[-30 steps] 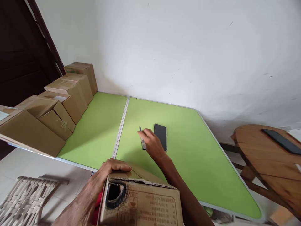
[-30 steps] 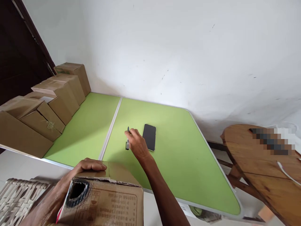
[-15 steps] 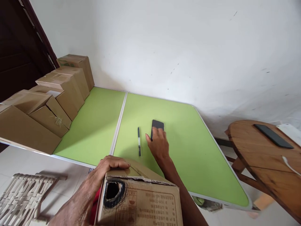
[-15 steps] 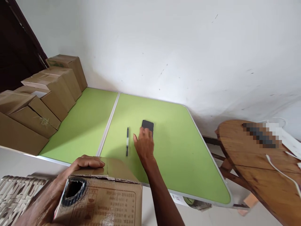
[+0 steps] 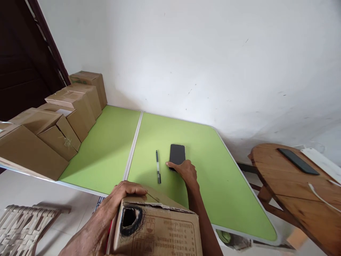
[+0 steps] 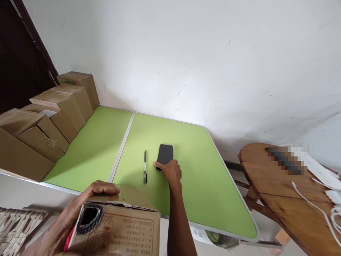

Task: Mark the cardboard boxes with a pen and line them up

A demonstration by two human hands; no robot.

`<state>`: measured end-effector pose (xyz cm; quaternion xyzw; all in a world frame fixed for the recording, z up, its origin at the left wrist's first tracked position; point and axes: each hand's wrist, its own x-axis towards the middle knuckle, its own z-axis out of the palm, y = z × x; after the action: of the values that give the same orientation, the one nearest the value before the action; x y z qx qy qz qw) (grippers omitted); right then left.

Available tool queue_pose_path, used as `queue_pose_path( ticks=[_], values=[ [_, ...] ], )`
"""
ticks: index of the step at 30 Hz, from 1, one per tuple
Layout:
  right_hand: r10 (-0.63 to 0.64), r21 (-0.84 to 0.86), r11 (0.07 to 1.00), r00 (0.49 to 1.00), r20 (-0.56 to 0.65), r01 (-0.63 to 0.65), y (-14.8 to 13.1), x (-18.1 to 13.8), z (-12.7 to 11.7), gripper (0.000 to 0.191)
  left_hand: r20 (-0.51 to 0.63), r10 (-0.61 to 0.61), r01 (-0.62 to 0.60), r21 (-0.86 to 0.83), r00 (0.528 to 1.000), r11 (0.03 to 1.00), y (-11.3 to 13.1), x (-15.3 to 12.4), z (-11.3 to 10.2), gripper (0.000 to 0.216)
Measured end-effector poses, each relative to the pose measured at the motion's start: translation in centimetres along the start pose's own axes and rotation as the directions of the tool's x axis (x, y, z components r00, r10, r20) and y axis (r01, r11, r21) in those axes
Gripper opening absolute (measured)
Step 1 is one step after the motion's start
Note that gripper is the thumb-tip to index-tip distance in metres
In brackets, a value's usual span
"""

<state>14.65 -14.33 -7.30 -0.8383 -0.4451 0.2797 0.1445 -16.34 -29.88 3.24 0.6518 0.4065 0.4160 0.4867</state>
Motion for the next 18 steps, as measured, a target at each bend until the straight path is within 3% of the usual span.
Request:
queue_pose_path(
  ticks=[4,8,11,15,18],
  values=[
    [-0.017,0.287,0.958,0.993,0.120,-0.018,2.0,-0.2,-0.9,0.044,0.007,0.005,-0.005,-0.011,1.000,1.000,-0.7,0.2,0.2,0.034],
    [-0.104,0.572,0.819,0.969,0.222,-0.043,3.7,-2.7,-2.1,0.045,-0.011,-0.071,0.071,0.037,0.997,0.997,0.2,-0.1,0.5,0.036],
    [-0.204,0.774,0.627,0.941,0.269,-0.086,4.4,-6.6,-4.3,0.057,0.031,-0.129,0.128,0.038,0.991,0.991,1.5,-0.7,0.7,0.042],
    [-0.237,0.949,0.278,0.947,0.217,-0.148,4.2,-13.2,-9.2,0.054,0.079,-0.015,0.015,-0.007,0.997,1.000,1.7,-2.0,0.7,0.073],
    [-0.402,0.972,0.154,0.887,0.226,-0.178,3.8,-18.0,-12.5,0.049,0.082,-0.060,0.062,-0.013,0.995,0.998,1.0,-2.9,0.8,0.085]
  ],
)
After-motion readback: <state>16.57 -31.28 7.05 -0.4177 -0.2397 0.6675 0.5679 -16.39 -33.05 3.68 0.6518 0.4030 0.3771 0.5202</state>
